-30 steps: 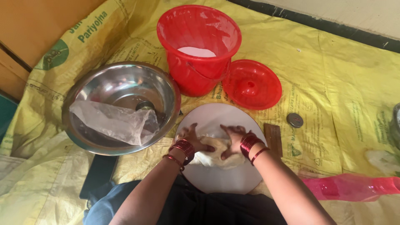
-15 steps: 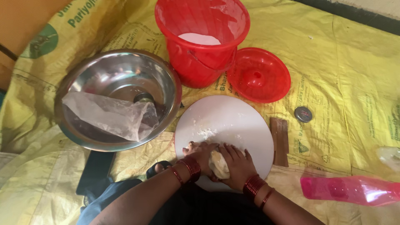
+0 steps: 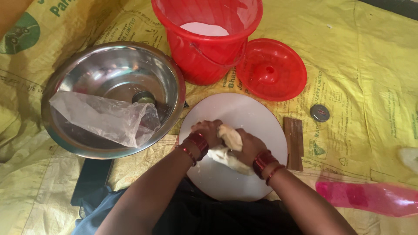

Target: The person kneads a ball of dough on a white plate, adding liquid from a pink bottle and a small metal cup. The person continues to knead the dough by hand, incorporating the added liquids.

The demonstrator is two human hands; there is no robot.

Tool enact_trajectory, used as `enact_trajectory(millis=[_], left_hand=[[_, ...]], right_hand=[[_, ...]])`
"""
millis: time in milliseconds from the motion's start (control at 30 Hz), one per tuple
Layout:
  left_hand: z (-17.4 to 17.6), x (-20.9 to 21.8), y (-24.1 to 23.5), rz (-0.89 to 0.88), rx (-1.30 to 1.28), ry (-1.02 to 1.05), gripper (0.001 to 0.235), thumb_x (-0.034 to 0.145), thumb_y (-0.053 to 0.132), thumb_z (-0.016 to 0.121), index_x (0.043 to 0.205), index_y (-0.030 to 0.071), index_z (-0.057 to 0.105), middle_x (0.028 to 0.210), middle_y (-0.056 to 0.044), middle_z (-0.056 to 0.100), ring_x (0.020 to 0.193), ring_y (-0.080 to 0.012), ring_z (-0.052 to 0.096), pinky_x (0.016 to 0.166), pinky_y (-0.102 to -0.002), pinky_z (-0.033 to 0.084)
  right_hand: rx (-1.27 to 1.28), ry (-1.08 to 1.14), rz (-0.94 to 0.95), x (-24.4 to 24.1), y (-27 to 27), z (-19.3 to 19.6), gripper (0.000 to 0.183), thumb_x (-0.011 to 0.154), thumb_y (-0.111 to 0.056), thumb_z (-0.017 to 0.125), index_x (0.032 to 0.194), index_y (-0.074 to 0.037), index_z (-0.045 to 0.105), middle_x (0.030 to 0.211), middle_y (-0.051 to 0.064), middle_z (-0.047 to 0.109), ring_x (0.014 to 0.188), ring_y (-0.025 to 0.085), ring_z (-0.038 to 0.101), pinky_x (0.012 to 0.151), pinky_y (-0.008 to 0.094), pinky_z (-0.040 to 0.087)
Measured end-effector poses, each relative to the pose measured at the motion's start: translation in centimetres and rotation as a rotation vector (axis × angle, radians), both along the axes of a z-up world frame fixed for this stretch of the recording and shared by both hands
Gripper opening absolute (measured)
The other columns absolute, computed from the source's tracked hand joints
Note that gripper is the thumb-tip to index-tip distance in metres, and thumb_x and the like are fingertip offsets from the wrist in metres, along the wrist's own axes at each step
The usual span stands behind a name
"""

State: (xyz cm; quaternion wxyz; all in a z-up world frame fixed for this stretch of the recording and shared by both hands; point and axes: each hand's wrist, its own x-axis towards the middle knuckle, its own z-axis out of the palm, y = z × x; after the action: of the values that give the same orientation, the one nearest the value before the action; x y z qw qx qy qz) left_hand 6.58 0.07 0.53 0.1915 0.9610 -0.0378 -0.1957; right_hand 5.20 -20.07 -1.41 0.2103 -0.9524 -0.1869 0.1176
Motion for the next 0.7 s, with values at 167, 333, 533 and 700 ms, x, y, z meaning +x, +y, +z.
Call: enact_trajectory(millis=[167, 333, 533, 700], left_hand=[[-0.2, 2.8, -0.8, 0.072, 0.011, 0.012, 0.055, 0.085, 0.051, 0.073, 0.131, 0.023, 0.062, 0.116, -0.009, 0.074, 0.112, -0.0310, 0.070, 0.096, -0.050, 0.054], [-0.5, 3.7, -1.6, 0.105, 0.074, -0.032, 0.054, 0.089, 0.060, 0.067, 0.127, 0.020, 0.064, 0.113, -0.010, 0.074, 0.109, -0.0306, 0.071, 0.091, -0.049, 0.056], [-1.2, 1.6, -1.5, 0.095, 0.095, -0.119, 0.054, 0.086, 0.061, 0.070, 0.122, 0.021, 0.063, 0.107, -0.009, 0.075, 0.102, -0.0325, 0.073, 0.087, -0.048, 0.055], [-2.3, -2.1, -0.3, 0.027, 0.090, -0.159, 0.054, 0.087, 0.058, 0.070, 0.125, 0.021, 0.061, 0.103, -0.011, 0.077, 0.100, -0.0322, 0.073, 0.088, -0.046, 0.055]], right_hand=[[-0.141, 0.103, -0.095, 3.9, -0.6, -1.7, 0.062, 0.084, -0.044, 0.068, 0.130, -0.008, 0.050, 0.101, 0.023, 0.073, 0.096, 0.044, 0.070, 0.084, 0.052, 0.056], [-0.212, 0.092, -0.130, 6.0, -0.8, -3.1, 0.061, 0.089, -0.051, 0.060, 0.132, -0.009, 0.050, 0.101, 0.022, 0.074, 0.097, 0.042, 0.071, 0.087, 0.052, 0.056], [-0.243, 0.018, -0.108, 3.6, -0.1, -1.7, 0.063, 0.086, -0.052, 0.063, 0.132, -0.011, 0.050, 0.101, 0.020, 0.073, 0.094, 0.039, 0.071, 0.084, 0.050, 0.057], [-0.209, -0.043, -0.090, -0.7, 0.7, -0.1, 0.060, 0.081, -0.051, 0.073, 0.122, -0.011, 0.055, 0.097, 0.015, 0.075, 0.089, 0.036, 0.073, 0.080, 0.047, 0.058]])
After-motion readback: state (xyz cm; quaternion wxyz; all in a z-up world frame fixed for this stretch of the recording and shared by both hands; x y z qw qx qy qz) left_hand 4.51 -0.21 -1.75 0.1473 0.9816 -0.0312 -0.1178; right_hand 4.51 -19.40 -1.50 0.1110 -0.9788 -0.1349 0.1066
